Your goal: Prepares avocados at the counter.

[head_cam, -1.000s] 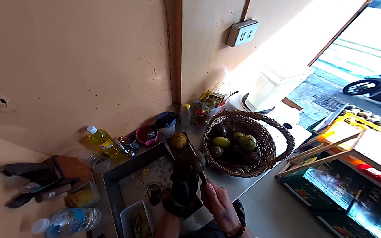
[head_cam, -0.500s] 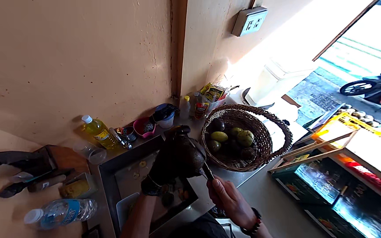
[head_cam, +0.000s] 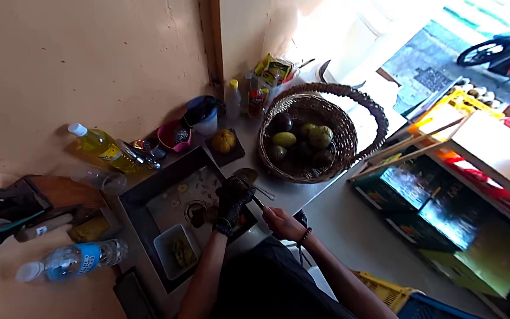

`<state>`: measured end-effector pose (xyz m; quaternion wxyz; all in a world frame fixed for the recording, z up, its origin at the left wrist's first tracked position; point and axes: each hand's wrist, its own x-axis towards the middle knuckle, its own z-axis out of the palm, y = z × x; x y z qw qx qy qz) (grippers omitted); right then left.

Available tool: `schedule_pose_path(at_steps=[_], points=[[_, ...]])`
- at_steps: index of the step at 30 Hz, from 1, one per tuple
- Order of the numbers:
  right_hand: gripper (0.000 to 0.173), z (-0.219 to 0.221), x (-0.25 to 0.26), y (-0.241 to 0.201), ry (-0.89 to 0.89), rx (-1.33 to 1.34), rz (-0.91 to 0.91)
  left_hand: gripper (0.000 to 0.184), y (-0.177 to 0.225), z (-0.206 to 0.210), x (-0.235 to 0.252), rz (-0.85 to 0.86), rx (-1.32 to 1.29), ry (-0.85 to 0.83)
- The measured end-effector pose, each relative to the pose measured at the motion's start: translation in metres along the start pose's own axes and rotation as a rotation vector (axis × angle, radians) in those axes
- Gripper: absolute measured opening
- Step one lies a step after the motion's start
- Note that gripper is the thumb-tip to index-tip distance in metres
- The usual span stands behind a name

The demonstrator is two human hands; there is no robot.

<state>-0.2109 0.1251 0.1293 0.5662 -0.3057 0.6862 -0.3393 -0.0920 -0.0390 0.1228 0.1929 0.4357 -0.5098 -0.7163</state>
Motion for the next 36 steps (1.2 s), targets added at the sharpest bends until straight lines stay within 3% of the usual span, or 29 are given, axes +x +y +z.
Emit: schedule_pose_path(at_steps=[3,6,14,17,20,24,26,30,36], points=[[0.052,-0.016,0.018,0.035,-0.08,0.087,0.129,0.073,-0.039,0.012,0.018,-0.117,-0.026,-0.014],[0.05,-0.033,0.03,0.06,-0.134,0.178,0.158,0.069,-0.054,0.02,0.024,-0.158,-0.038,-0.016],[0.049,-0.044,0.034,0.068,-0.114,0.243,0.236,0.068,-0.054,0.004,0.017,-0.167,-0.166,-0.081],[0.049,-0.042,0.03,0.068,-0.101,0.211,0.179,0.05,-0.066,-0.019,0.013,-0.159,-0.246,-0.13],[0.05,-0.041,0.018,0.055,-0.101,-0.123,0.092,0.029,-0.087,-0.049,0.01,-0.107,-0.37,-0.191],[0.061,-0.014,0.022,0.038,-0.2,-0.61,0.046,0.045,-0.1,-0.084,-0.003,-0.067,-0.62,-0.15],[0.062,0.001,0.028,0.033,-0.223,-0.664,0.025,0.048,-0.104,-0.092,-0.004,-0.054,-0.68,-0.101],[0.063,0.022,0.039,0.023,-0.25,-0.72,0.041,0.032,-0.109,-0.096,-0.007,-0.06,-0.746,-0.047],[0.062,0.044,0.048,-0.006,-0.179,-0.895,0.266,0.022,-0.117,-0.093,-0.011,-0.209,-0.89,0.208]])
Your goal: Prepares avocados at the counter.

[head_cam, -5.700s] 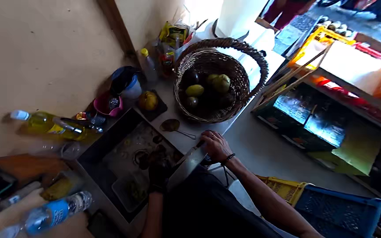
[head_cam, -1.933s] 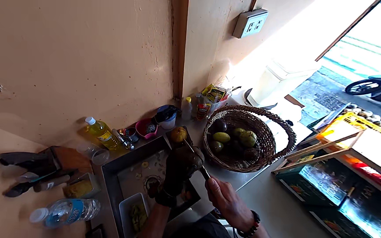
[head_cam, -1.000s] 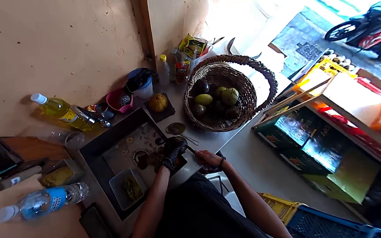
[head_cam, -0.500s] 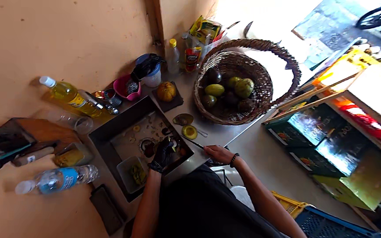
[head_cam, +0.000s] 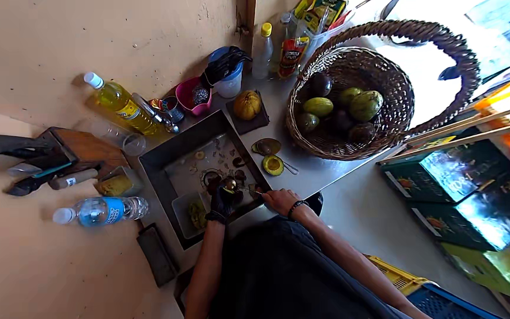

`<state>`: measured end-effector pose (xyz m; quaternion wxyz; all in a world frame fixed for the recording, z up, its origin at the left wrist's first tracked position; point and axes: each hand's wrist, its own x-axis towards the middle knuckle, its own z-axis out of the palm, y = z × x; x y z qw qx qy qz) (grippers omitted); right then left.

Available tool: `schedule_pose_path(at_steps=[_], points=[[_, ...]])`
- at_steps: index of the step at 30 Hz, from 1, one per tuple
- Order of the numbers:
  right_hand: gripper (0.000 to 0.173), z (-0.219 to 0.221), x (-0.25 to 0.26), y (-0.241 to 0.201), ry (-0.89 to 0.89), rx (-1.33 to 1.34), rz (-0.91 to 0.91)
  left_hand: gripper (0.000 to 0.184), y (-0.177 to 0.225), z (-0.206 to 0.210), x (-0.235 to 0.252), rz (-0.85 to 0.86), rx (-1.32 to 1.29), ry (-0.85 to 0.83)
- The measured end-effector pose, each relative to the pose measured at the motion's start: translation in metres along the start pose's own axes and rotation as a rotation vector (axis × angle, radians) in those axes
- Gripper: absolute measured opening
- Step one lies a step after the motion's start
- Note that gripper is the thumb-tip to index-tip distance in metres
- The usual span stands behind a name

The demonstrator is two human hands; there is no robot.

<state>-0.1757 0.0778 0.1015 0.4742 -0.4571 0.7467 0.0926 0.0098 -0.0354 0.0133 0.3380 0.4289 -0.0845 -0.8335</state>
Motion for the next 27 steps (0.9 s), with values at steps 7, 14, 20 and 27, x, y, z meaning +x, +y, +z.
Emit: schedule_pose_path(at_steps=[7,14,20,27], points=[[0.049,-0.014,-0.015,0.004,0.023,-0.09,0.099,0.032,-0.001,-0.015,-0.013,-0.162,0.021,0.098],[0.033,0.017,0.004,0.049,0.424,-0.003,-0.085,0.04,0.013,-0.016,-0.034,-0.174,-0.127,-0.189],[0.022,0.034,0.023,0.067,0.867,-0.031,-0.245,0.053,0.012,0.003,-0.047,-0.102,-0.092,-0.296],[0.023,0.032,0.021,0.064,1.012,0.041,-0.246,0.043,0.008,0.018,-0.057,0.002,-0.043,-0.263]])
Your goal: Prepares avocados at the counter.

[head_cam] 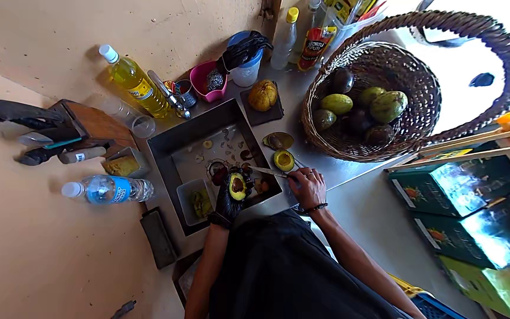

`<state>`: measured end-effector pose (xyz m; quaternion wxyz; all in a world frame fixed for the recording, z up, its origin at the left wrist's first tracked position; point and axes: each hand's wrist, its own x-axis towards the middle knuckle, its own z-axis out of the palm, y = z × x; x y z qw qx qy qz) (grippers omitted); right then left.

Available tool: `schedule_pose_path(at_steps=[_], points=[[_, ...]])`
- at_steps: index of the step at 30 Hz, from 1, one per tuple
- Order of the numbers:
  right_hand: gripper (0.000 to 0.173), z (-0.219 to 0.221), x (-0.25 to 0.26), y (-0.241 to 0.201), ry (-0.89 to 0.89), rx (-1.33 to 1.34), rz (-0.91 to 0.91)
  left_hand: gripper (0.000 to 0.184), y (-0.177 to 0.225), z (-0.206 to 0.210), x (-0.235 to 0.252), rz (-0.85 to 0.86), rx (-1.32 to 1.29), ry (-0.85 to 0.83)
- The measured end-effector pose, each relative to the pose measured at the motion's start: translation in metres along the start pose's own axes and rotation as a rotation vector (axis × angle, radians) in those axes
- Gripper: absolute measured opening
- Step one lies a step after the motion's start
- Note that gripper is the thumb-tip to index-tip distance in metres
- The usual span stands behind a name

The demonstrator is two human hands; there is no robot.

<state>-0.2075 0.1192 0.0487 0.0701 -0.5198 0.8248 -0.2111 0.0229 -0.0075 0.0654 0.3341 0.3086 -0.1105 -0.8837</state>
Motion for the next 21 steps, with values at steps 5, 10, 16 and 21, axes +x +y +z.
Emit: schedule_pose_path(at_steps=[5,10,16,21], points=[[0.022,-0.021,0.011,-0.061,-0.152,0.435,-0.017,0.044,-0.004,0.004,-0.003,0.059,0.198,0.004],[0.027,-0.016,0.029,-0.11,-0.423,0.62,-0.023,0.042,-0.008,0.008,-0.005,0.15,0.475,0.025],[0.03,-0.015,0.037,-0.122,-0.637,0.721,0.014,0.043,-0.006,0.003,-0.003,0.241,0.558,0.015],[0.02,-0.013,0.037,-0.119,-0.626,0.777,0.072,0.042,-0.003,0.006,-0.005,0.205,0.438,0.002]])
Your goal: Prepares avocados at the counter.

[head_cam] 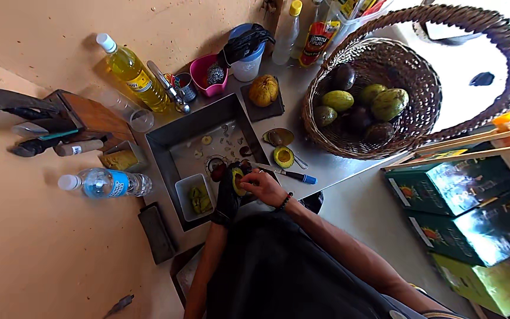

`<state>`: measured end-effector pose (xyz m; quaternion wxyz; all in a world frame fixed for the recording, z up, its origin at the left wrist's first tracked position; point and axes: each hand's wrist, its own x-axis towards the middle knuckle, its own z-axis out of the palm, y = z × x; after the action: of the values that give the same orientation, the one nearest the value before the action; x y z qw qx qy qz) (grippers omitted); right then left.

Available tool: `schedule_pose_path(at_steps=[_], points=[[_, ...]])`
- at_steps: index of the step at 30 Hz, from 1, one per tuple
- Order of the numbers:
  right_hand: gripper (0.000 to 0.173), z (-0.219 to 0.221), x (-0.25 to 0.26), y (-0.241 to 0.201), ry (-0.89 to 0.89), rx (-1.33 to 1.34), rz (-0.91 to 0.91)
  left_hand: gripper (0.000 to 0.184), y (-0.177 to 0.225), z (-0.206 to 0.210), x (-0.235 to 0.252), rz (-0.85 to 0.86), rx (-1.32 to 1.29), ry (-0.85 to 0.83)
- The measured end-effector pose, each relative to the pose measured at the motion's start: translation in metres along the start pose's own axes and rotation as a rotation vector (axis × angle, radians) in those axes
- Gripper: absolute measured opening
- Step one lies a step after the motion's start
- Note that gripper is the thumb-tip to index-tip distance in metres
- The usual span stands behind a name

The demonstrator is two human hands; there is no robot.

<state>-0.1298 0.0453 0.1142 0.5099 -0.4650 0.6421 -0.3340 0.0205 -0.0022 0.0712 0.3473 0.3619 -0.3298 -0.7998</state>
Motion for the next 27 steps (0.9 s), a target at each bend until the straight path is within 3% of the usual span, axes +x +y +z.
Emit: schedule_pose_path(at_steps=[7,9,11,13,15,17,20,23,27], points=[[0.025,-0.014,-0.008,-0.001,0.117,0.183,0.067,0.039,0.002,-0.007,0.007,-0.098,-0.296,0.145],[0.033,-0.019,-0.006,0.006,0.06,-0.106,0.051,0.038,0.001,-0.024,0.011,-0.172,-0.303,0.243],[0.043,-0.024,-0.006,0.008,-0.088,-0.553,0.16,0.041,0.004,-0.037,0.01,-0.231,-0.371,0.308],[0.049,-0.029,-0.008,0.014,-0.144,-0.686,0.238,0.045,0.018,-0.038,0.0,-0.14,-0.54,0.23],[0.044,-0.041,-0.016,0.025,0.006,-0.549,0.217,0.053,0.038,-0.031,-0.011,-0.011,-0.748,0.069],[0.038,-0.057,-0.03,0.035,0.259,-0.491,0.216,0.065,0.051,-0.029,-0.015,0.011,-0.717,-0.029],[0.034,-0.091,-0.032,0.054,0.495,-0.556,0.311,0.062,0.056,-0.027,-0.007,-0.139,-0.554,0.119],[0.034,-0.115,-0.013,0.083,0.394,-0.604,0.336,0.045,0.041,-0.026,0.004,-0.246,-0.541,0.254],[0.032,-0.123,0.005,0.097,0.284,-0.778,0.205,0.041,0.033,-0.007,0.009,-0.314,-0.609,0.214]])
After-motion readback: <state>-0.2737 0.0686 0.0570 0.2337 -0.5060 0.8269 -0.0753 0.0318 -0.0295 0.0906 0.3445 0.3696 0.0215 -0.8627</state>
